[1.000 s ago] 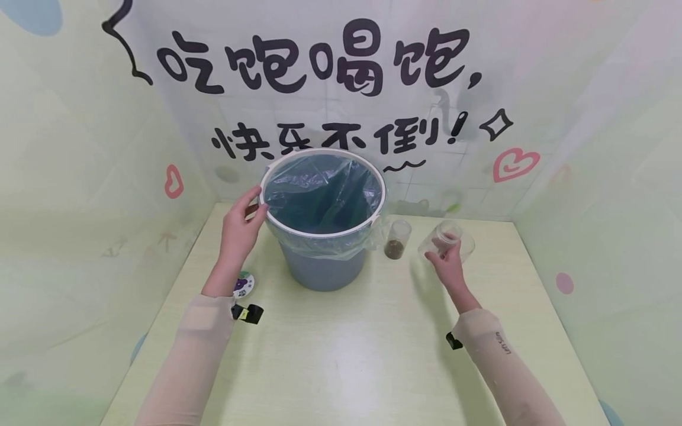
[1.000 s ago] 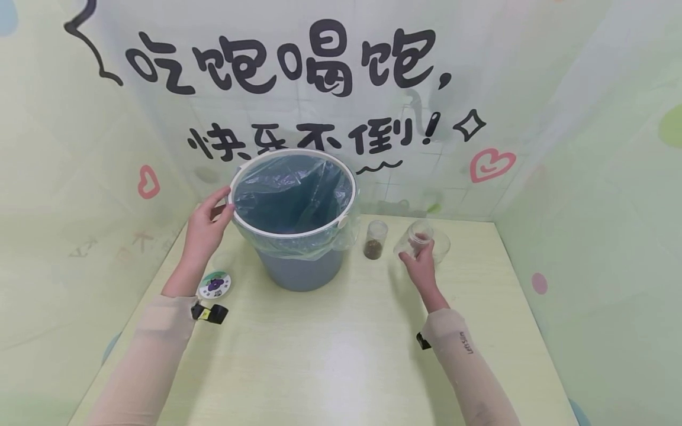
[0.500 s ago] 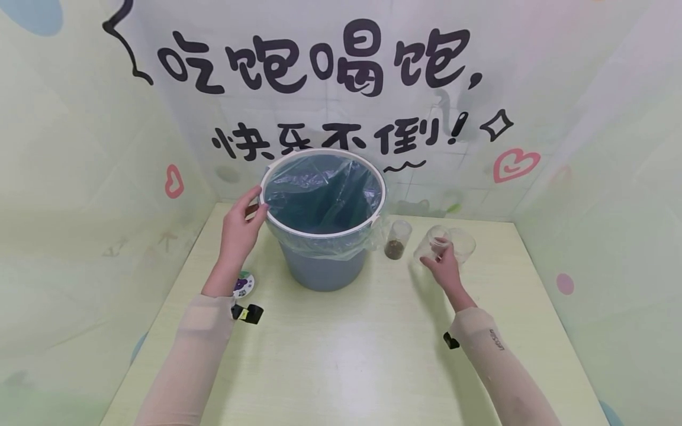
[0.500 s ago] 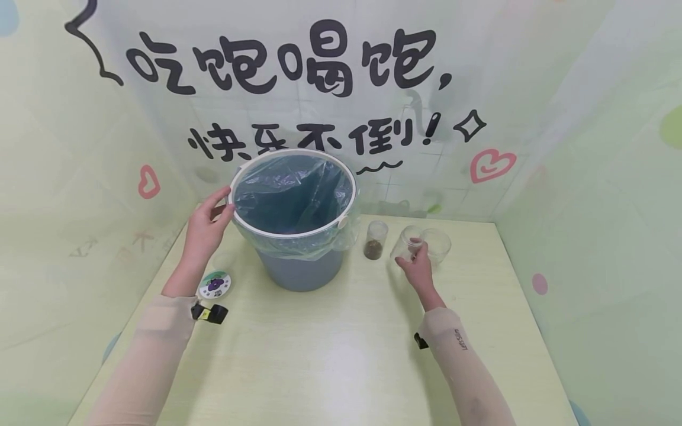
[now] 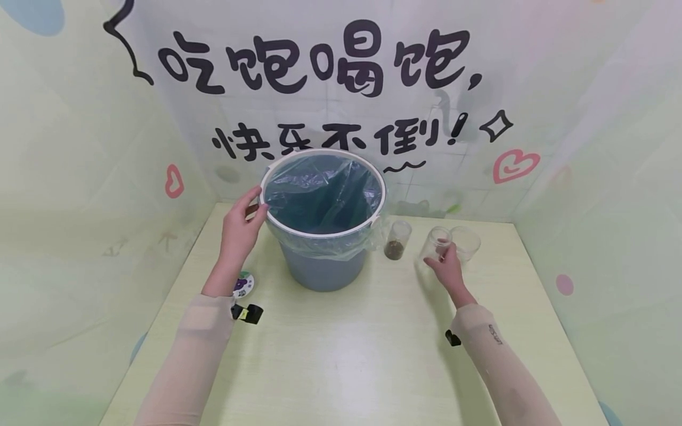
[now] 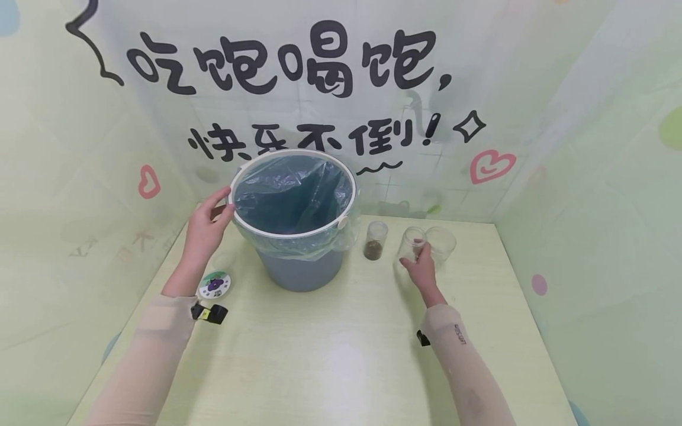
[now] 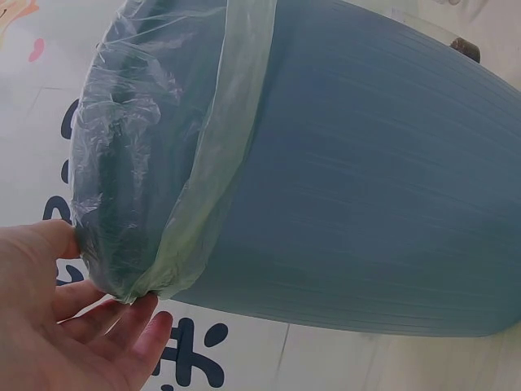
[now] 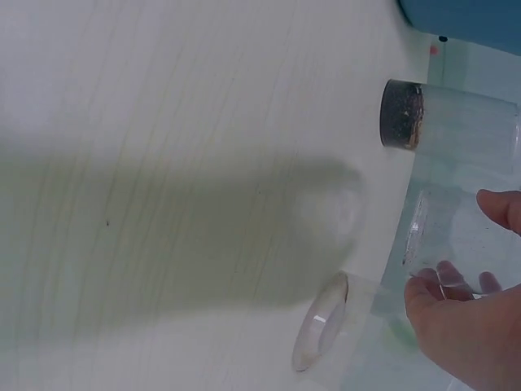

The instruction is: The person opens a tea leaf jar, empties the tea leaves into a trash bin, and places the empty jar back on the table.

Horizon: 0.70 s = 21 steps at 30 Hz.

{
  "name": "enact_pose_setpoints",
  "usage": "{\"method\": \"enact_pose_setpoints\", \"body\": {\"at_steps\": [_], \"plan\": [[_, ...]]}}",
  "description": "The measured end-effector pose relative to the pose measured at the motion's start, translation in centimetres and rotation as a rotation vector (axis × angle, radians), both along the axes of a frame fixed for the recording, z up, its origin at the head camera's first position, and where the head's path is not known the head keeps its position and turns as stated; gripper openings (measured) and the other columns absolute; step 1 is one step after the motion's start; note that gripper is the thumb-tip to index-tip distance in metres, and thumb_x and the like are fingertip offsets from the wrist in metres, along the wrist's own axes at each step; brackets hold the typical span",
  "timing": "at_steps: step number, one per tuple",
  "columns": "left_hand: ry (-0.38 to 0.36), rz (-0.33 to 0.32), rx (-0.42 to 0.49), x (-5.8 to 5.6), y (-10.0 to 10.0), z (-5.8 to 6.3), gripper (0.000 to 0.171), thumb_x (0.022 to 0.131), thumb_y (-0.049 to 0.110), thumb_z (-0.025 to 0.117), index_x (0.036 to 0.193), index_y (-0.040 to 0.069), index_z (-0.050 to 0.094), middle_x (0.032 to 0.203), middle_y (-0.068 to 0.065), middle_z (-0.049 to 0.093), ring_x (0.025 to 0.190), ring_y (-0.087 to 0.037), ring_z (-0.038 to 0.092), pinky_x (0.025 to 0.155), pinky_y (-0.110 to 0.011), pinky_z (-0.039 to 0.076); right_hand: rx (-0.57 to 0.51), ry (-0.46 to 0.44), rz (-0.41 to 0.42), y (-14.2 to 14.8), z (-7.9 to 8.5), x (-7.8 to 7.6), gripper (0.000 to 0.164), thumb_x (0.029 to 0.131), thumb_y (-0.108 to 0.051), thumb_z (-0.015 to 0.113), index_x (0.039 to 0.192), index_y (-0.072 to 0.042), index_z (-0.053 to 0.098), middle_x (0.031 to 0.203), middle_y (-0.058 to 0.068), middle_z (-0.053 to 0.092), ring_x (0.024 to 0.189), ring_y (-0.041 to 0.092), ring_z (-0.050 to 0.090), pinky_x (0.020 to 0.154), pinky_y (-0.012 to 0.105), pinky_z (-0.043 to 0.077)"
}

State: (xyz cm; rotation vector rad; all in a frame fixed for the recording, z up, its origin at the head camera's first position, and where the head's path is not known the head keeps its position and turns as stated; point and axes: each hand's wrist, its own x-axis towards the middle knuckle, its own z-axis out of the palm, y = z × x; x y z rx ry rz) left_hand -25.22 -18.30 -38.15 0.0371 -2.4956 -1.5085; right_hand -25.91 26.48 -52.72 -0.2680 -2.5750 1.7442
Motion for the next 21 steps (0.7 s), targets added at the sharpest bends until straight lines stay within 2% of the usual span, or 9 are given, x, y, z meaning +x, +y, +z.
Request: {"method": "enact_pose_setpoints", "body": {"at_steps": [11,21], "plan": [[-0.003,-0.001,0.004,0.1,0.1,0.2,0.052,0.103,0.025,0.053,0.152,0.012,0.041,0.160,-0.010,0.038,0.139,-0.035,0.048,0.113,-0.048,0.044,0.049,0.005,-0.001,0.5,-1.0,-1.2,0.066,0.090,0.001,0.063,0.146,0.004,0.028,0.146,0.032,0.040,0.141,0.043,0.036,0.122,0.053,0.030],[0.000,-0.006,0.007,0.1,0.0,0.3,0.052,0.103,0.024,0.053,0.152,0.012,0.042,0.160,-0.010,0.038,0.139,-0.036,0.048,0.113,-0.048,0.044,0.121,-0.095,0.004,0.6,-1.7,-1.9,0.068,0.093,-0.005,0.064,0.148,0.001,0.026,0.152,0.035,0.033,0.141,0.049,0.035,0.119,0.057,0.032]]}}
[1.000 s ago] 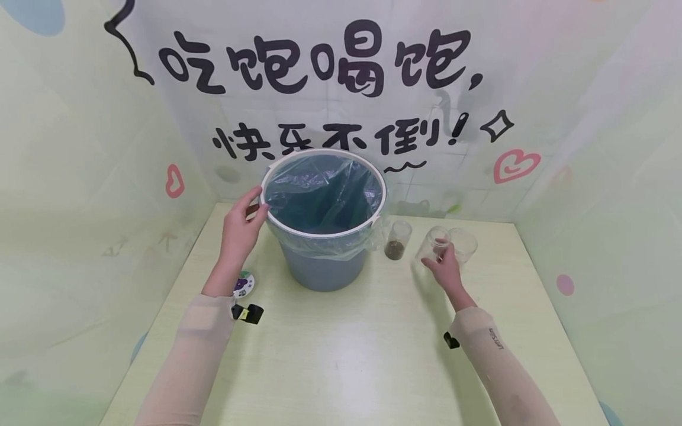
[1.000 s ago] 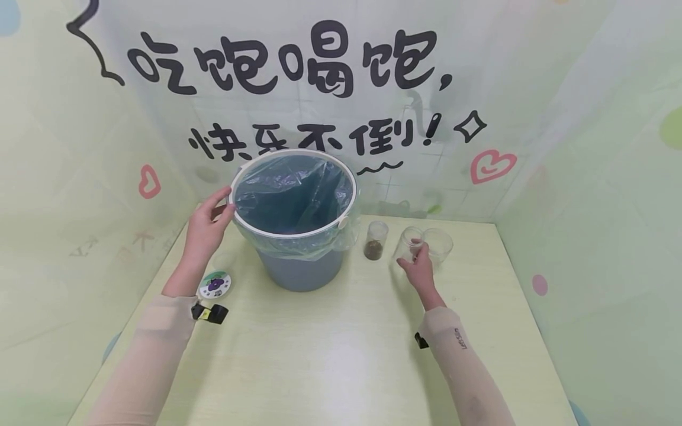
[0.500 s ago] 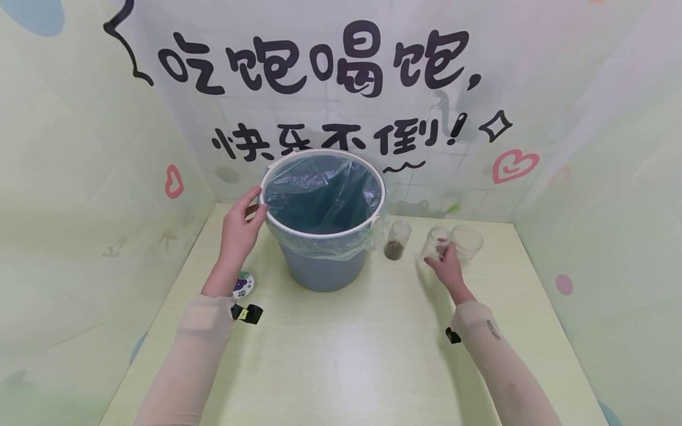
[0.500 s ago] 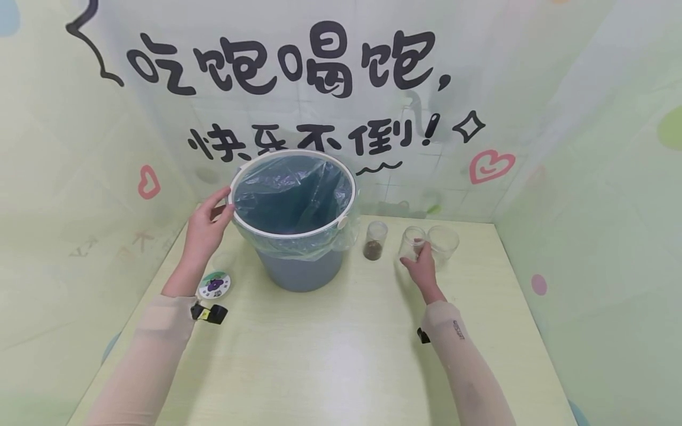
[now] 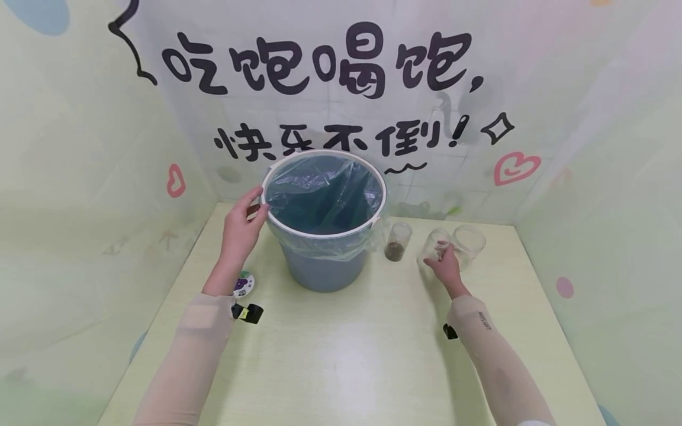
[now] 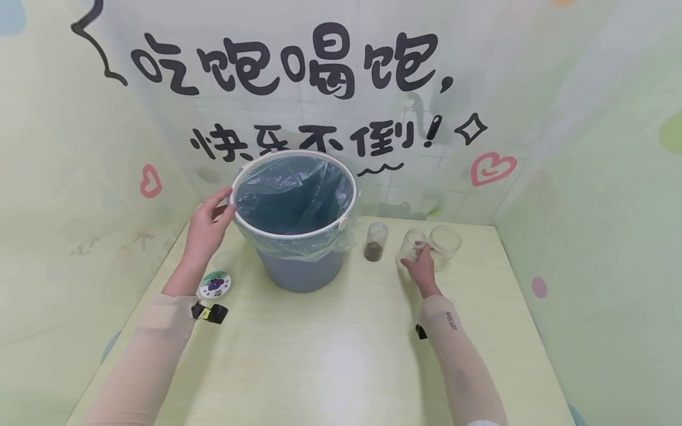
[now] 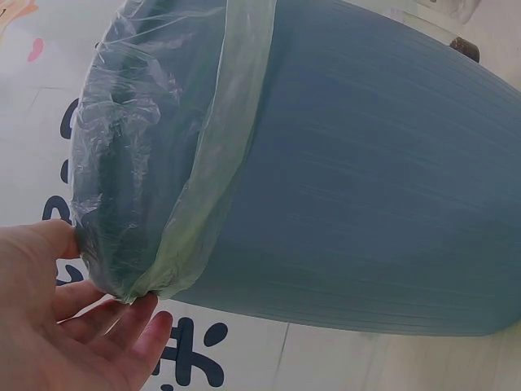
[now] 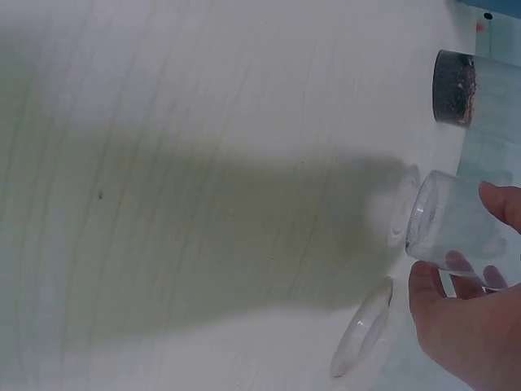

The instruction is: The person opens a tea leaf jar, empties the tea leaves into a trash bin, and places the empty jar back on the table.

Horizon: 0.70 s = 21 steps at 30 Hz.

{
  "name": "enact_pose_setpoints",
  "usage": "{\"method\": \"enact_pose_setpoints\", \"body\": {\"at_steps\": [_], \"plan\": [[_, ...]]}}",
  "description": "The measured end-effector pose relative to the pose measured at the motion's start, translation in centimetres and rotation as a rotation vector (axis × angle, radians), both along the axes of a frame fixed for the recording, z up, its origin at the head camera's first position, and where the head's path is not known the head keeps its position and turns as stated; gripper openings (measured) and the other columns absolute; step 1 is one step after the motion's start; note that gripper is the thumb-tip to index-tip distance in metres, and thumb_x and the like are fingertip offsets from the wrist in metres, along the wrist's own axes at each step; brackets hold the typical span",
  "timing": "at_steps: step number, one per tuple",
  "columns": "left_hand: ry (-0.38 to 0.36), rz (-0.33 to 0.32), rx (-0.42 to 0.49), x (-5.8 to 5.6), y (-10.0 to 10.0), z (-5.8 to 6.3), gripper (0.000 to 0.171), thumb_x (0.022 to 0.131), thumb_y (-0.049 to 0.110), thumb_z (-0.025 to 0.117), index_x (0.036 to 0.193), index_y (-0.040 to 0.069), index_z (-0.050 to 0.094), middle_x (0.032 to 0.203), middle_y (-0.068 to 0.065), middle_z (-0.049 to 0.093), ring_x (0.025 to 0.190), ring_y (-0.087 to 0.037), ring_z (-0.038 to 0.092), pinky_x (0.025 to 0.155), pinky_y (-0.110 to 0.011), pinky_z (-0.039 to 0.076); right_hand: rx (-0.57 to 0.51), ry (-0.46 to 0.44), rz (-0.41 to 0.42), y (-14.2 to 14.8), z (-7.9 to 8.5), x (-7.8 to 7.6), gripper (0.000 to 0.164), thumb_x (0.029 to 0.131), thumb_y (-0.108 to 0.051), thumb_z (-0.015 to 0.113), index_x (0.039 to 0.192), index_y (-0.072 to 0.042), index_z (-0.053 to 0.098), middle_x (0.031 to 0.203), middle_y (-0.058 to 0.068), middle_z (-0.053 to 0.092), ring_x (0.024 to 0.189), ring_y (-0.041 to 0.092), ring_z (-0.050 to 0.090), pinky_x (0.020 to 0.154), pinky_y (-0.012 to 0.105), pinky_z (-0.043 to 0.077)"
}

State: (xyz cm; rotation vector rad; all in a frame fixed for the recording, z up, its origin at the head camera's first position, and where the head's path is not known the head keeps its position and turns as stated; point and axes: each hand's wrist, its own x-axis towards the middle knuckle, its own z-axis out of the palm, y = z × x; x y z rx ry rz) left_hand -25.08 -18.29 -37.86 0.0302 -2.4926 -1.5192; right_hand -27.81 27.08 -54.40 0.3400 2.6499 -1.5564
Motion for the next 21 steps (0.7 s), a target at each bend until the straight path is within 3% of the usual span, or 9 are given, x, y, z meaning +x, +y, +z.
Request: {"method": "enact_pose_setpoints", "body": {"at_steps": [12,21], "plan": [[0.002,0.005,-0.002,0.04,0.08,0.03,0.052,0.103,0.023,0.053,0.152,0.013,0.042,0.160,-0.010,0.039,0.139,-0.036,0.049,0.113,-0.049,0.044,0.000,-0.036,-0.012,0.08,-0.63,0.14,0.069,0.093,-0.006,0.064,0.149,0.001,0.023,0.152,0.035,0.033,0.141,0.048,0.035,0.120,0.055,0.031],[-0.005,0.004,-0.003,0.11,0.10,0.04,0.052,0.103,0.025,0.053,0.153,0.013,0.041,0.160,-0.010,0.038,0.139,-0.036,0.048,0.113,-0.049,0.043,0.015,0.047,-0.053,-0.18,0.19,0.17,0.079,0.091,-0.011,0.069,0.150,0.002,0.018,0.152,0.031,0.037,0.142,0.047,0.035,0.122,0.054,0.028]]}}
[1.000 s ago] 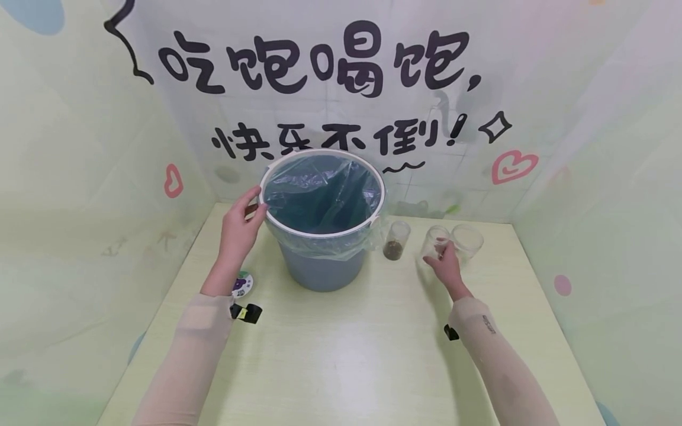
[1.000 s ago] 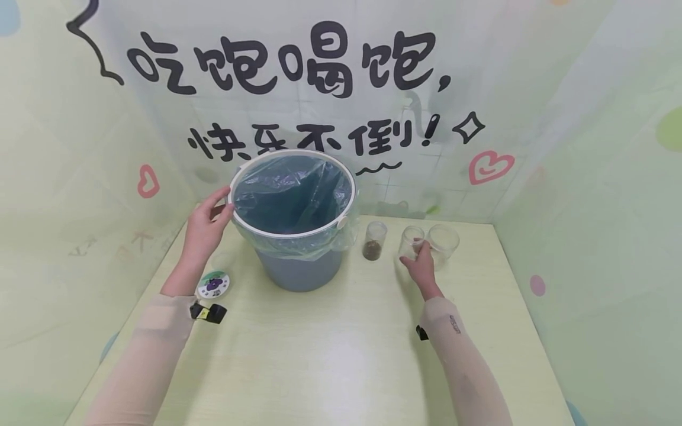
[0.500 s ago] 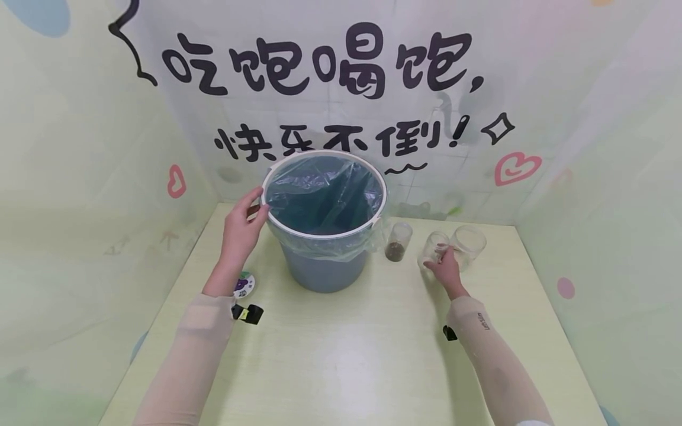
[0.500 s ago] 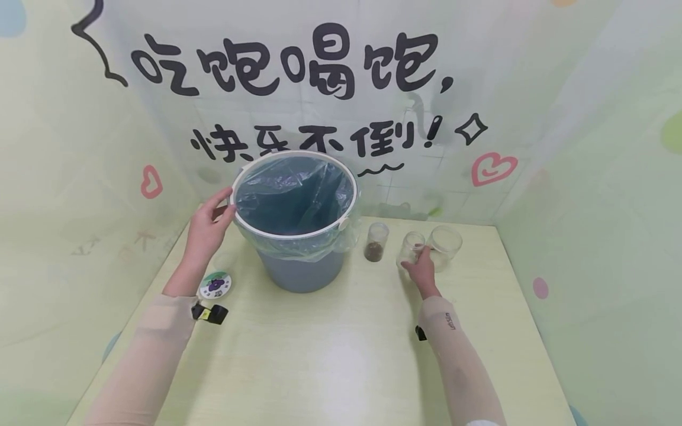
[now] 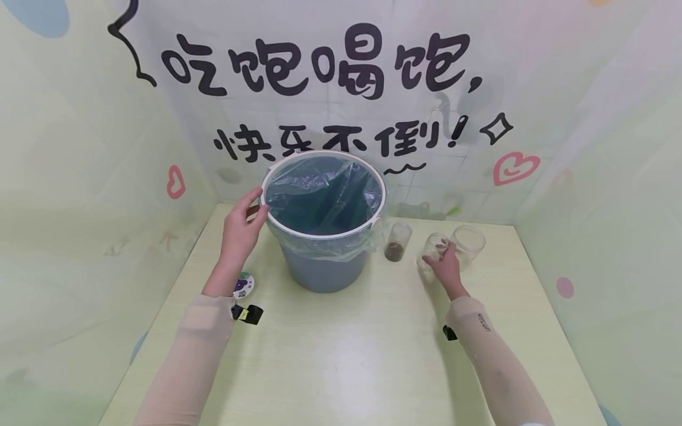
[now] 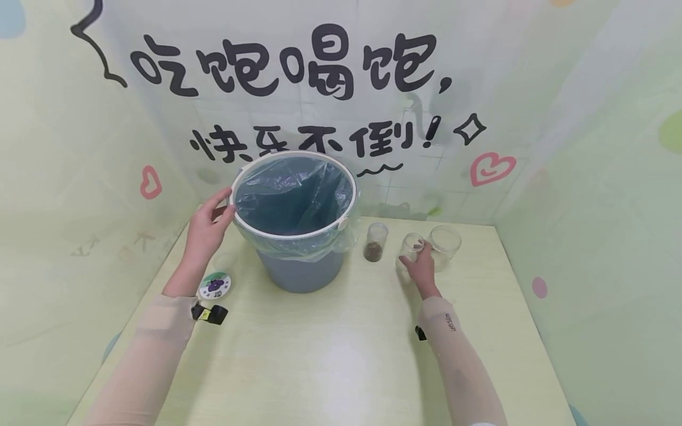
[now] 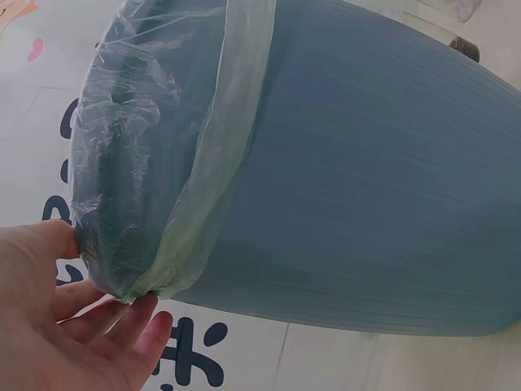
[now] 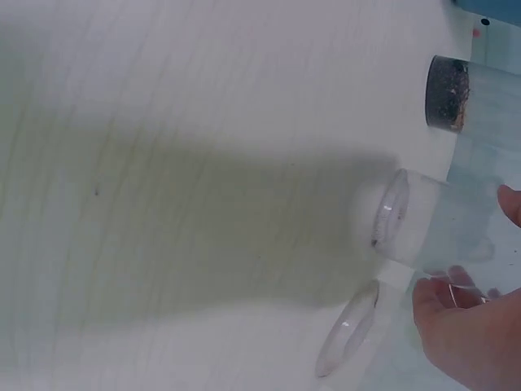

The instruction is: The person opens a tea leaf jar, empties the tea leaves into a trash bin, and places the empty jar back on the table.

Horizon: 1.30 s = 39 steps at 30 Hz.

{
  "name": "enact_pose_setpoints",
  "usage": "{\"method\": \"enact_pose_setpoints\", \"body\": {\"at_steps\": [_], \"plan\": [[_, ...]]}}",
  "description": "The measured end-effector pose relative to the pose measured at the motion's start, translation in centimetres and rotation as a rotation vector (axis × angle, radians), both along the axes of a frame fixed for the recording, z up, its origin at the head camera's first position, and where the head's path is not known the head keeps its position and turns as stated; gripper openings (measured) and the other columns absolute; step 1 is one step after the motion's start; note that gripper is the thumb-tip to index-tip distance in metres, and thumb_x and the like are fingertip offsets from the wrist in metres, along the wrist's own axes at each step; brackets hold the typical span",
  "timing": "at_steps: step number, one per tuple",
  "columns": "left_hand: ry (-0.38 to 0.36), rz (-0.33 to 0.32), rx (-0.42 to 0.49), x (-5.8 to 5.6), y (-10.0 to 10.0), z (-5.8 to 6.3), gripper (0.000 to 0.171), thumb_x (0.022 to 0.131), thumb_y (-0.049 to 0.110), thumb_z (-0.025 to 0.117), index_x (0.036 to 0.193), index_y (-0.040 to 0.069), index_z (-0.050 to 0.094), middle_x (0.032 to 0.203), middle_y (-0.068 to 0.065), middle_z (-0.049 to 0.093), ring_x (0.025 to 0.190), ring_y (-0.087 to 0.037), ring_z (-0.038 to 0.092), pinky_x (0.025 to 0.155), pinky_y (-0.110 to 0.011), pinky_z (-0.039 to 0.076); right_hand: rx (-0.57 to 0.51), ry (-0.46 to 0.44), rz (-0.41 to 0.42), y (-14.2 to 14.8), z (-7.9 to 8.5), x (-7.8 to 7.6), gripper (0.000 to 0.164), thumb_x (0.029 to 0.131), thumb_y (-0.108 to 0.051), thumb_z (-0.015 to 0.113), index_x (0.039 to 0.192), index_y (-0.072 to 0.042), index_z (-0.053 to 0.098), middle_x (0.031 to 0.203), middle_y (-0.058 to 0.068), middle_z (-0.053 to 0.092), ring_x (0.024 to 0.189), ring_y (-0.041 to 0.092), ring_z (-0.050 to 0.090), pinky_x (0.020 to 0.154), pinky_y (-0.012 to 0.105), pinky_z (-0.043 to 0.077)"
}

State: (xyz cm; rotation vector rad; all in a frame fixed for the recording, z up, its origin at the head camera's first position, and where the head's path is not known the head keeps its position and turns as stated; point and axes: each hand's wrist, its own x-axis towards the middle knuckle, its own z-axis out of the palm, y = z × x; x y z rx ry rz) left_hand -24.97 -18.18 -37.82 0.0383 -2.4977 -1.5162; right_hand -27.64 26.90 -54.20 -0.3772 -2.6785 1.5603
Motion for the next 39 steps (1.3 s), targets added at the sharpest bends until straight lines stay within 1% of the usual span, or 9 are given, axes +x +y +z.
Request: {"method": "enact_pose_setpoints", "body": {"at_steps": [4,10,13,17,23,29,36,39], "plan": [[-0.001,0.001,-0.002,0.0,0.0,-0.1,0.052,0.103,0.025,0.053,0.153,0.013,0.041,0.160,-0.010,0.038,0.139,-0.036,0.048,0.113,-0.049,0.043,-0.036,0.065,-0.021,-0.2,0.7,-0.1,0.081,0.091,-0.011,0.070,0.151,0.001,0.017,0.152,0.027,0.041,0.142,0.044,0.037,0.122,0.052,0.029],[0.003,0.003,-0.005,-0.1,-0.1,-0.2,0.052,0.103,0.025,0.053,0.152,0.013,0.042,0.160,-0.010,0.038,0.139,-0.036,0.048,0.113,-0.049,0.044,-0.080,0.157,-0.024,-0.6,1.9,-0.5,0.076,0.090,-0.010,0.072,0.149,0.002,0.025,0.152,0.028,0.041,0.144,0.040,0.037,0.122,0.050,0.031],[0.006,0.004,-0.006,-0.1,-0.2,-0.2,0.052,0.103,0.026,0.053,0.152,0.013,0.042,0.160,-0.010,0.038,0.139,-0.036,0.049,0.113,-0.049,0.044,-0.064,0.197,-0.027,-0.9,2.4,-0.9,0.073,0.089,-0.010,0.073,0.147,0.004,0.029,0.149,0.028,0.043,0.143,0.040,0.040,0.120,0.049,0.034],[0.009,0.001,0.000,-0.1,-0.1,-0.2,0.052,0.103,0.025,0.053,0.152,0.013,0.042,0.160,-0.011,0.039,0.139,-0.036,0.049,0.113,-0.049,0.044,-0.015,0.232,-0.039,-1.3,3.1,-1.2,0.066,0.090,-0.009,0.071,0.143,0.005,0.034,0.142,0.027,0.047,0.139,0.039,0.045,0.120,0.046,0.034],[0.004,0.002,-0.006,-0.1,-0.1,-0.2,0.052,0.103,0.024,0.053,0.152,0.013,0.041,0.160,-0.011,0.038,0.139,-0.037,0.048,0.113,-0.049,0.044,0.044,0.243,-0.065,-1.7,4.0,-1.5,0.061,0.091,-0.009,0.069,0.141,0.004,0.039,0.137,0.026,0.051,0.134,0.039,0.046,0.118,0.048,0.035],[0.010,-0.002,-0.002,-0.1,-0.1,-0.1,0.052,0.103,0.023,0.053,0.152,0.012,0.041,0.159,-0.012,0.039,0.139,-0.037,0.048,0.112,-0.049,0.044,0.097,0.263,-0.068,-2.1,4.7,-2.0,0.059,0.091,-0.009,0.069,0.141,0.004,0.040,0.137,0.025,0.052,0.133,0.039,0.045,0.116,0.050,0.036],[0.013,-0.001,0.000,-0.1,-0.1,-0.1,0.052,0.103,0.023,0.053,0.152,0.011,0.042,0.159,-0.012,0.039,0.138,-0.037,0.049,0.112,-0.049,0.044,0.095,0.290,-0.043,-2.8,5.3,-2.3,0.059,0.091,-0.008,0.069,0.141,0.004,0.040,0.139,0.025,0.050,0.135,0.040,0.043,0.116,0.050,0.036],[0.012,0.000,-0.002,-0.1,-0.1,-0.1,0.051,0.103,0.023,0.053,0.152,0.011,0.042,0.159,-0.012,0.039,0.138,-0.037,0.049,0.112,-0.049,0.044,0.094,0.295,-0.037,-3.2,5.4,-2.4,0.058,0.091,-0.008,0.070,0.140,0.003,0.041,0.140,0.025,0.050,0.136,0.039,0.043,0.114,0.050,0.038]]}}
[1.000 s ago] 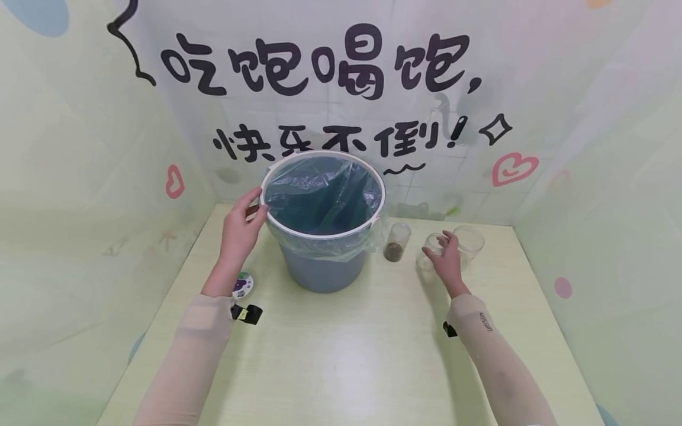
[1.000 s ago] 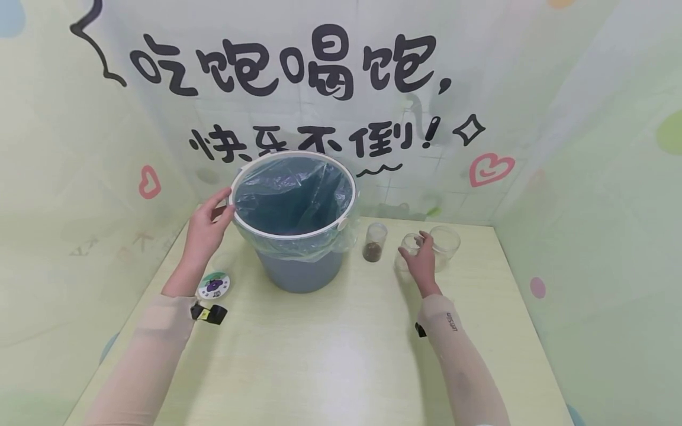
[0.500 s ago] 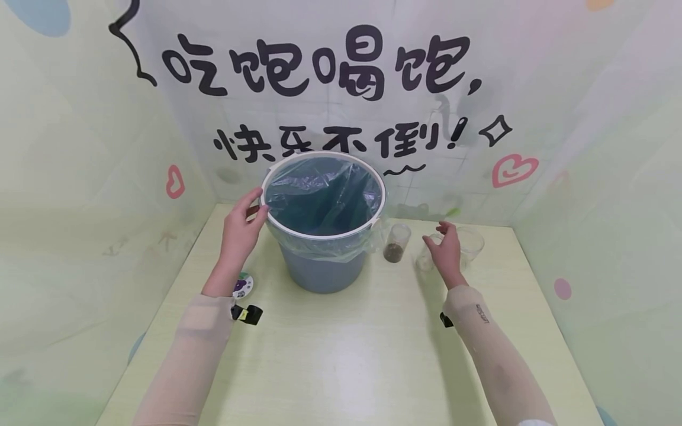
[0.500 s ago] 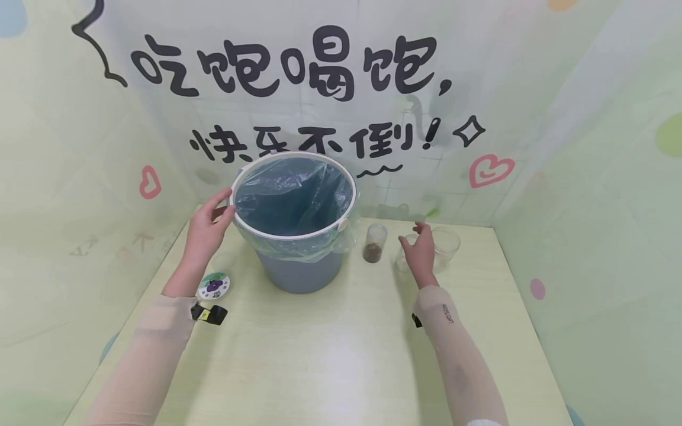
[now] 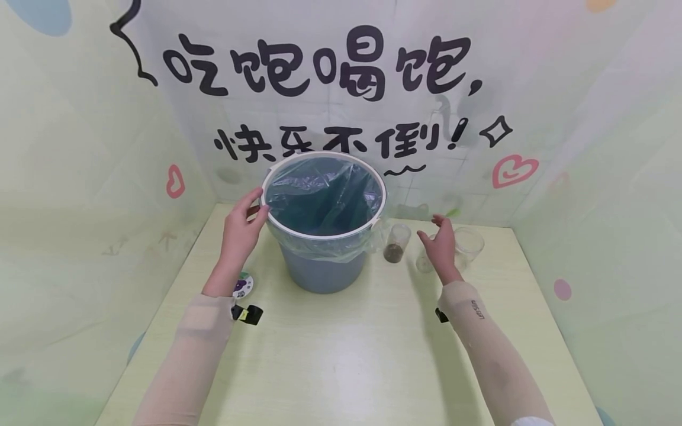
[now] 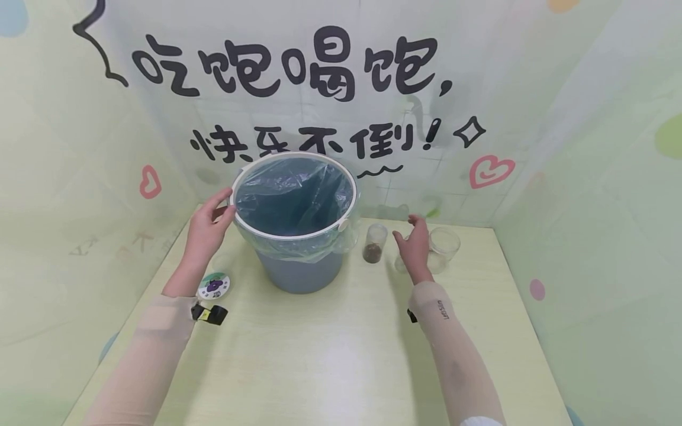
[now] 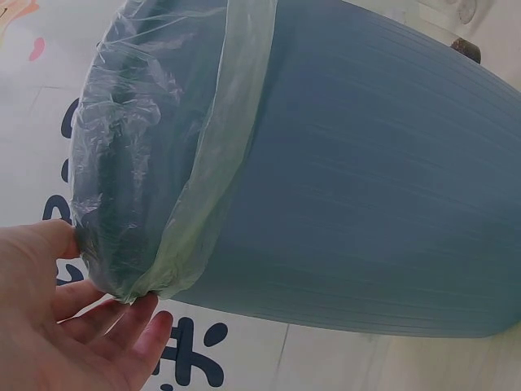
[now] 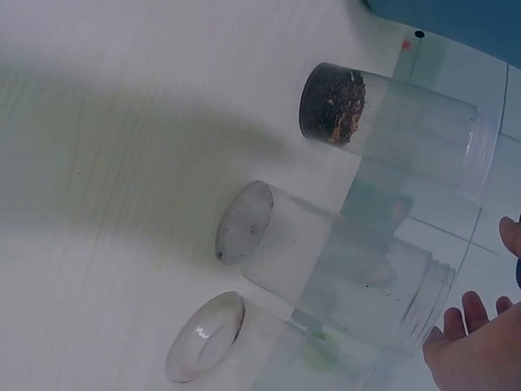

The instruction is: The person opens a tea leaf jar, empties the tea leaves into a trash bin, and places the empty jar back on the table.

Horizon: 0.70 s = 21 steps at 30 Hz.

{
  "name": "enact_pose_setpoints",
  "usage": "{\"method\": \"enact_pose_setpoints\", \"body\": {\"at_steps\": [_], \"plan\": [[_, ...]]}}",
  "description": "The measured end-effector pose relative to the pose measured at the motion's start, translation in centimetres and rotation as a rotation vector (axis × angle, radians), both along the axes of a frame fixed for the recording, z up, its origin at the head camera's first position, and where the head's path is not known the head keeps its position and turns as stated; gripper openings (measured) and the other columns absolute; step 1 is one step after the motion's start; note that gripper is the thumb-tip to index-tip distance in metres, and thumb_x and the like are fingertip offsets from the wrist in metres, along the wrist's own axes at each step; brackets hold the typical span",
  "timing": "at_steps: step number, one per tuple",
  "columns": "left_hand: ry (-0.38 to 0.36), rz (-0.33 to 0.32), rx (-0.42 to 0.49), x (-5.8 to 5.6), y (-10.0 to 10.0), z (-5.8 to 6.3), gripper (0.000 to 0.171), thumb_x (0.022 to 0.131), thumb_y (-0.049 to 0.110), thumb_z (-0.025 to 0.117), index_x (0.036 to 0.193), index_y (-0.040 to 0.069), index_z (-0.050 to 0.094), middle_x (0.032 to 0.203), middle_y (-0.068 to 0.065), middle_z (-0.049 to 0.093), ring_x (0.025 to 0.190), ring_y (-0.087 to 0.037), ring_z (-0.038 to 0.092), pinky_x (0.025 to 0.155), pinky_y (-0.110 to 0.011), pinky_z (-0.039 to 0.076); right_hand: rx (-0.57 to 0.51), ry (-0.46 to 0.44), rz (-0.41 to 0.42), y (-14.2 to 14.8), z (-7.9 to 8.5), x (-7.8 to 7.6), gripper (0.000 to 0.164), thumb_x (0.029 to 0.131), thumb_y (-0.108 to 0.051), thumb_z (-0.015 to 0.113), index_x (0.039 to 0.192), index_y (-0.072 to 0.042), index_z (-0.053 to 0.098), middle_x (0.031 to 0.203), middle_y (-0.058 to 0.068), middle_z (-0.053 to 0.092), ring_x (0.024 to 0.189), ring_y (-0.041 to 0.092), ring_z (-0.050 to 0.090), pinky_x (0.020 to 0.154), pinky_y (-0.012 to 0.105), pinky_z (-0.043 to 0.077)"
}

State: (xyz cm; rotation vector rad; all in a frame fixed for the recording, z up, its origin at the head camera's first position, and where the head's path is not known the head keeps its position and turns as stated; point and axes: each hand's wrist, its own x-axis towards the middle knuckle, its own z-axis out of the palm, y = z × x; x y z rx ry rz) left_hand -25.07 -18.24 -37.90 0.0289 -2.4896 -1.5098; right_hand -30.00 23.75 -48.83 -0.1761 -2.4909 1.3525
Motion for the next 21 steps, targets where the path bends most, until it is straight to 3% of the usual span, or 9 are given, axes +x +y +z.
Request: {"method": "enact_pose_setpoints", "body": {"at_steps": [5,12,21], "plan": [[-0.004,0.001,0.001,0.1,0.0,0.0,0.051,0.103,0.023,0.053,0.152,0.012,0.042,0.159,-0.012,0.039,0.139,-0.037,0.048,0.113,-0.049,0.044,-0.002,-0.003,0.027,-0.5,0.0,-0.1,0.059,0.092,-0.009,0.069,0.141,0.004,0.039,0.143,0.025,0.048,0.137,0.039,0.042,0.111,0.050,0.041],[-0.004,-0.001,0.004,0.1,0.0,0.0,0.052,0.103,0.023,0.053,0.152,0.012,0.042,0.160,-0.012,0.038,0.139,-0.037,0.048,0.113,-0.049,0.044,0.019,-0.016,0.047,-1.1,-0.3,-0.4,0.061,0.092,-0.012,0.069,0.142,0.004,0.038,0.145,0.024,0.046,0.140,0.038,0.040,0.121,0.048,0.032],[0.001,0.000,0.002,0.1,0.0,0.0,0.051,0.103,0.022,0.054,0.152,0.011,0.042,0.159,-0.012,0.039,0.138,-0.037,0.049,0.112,-0.049,0.044,0.025,-0.005,0.086,-2.1,-0.5,-0.5,0.062,0.092,-0.014,0.070,0.141,0.005,0.038,0.146,0.025,0.044,0.139,0.038,0.041,0.120,0.047,0.033]]}}
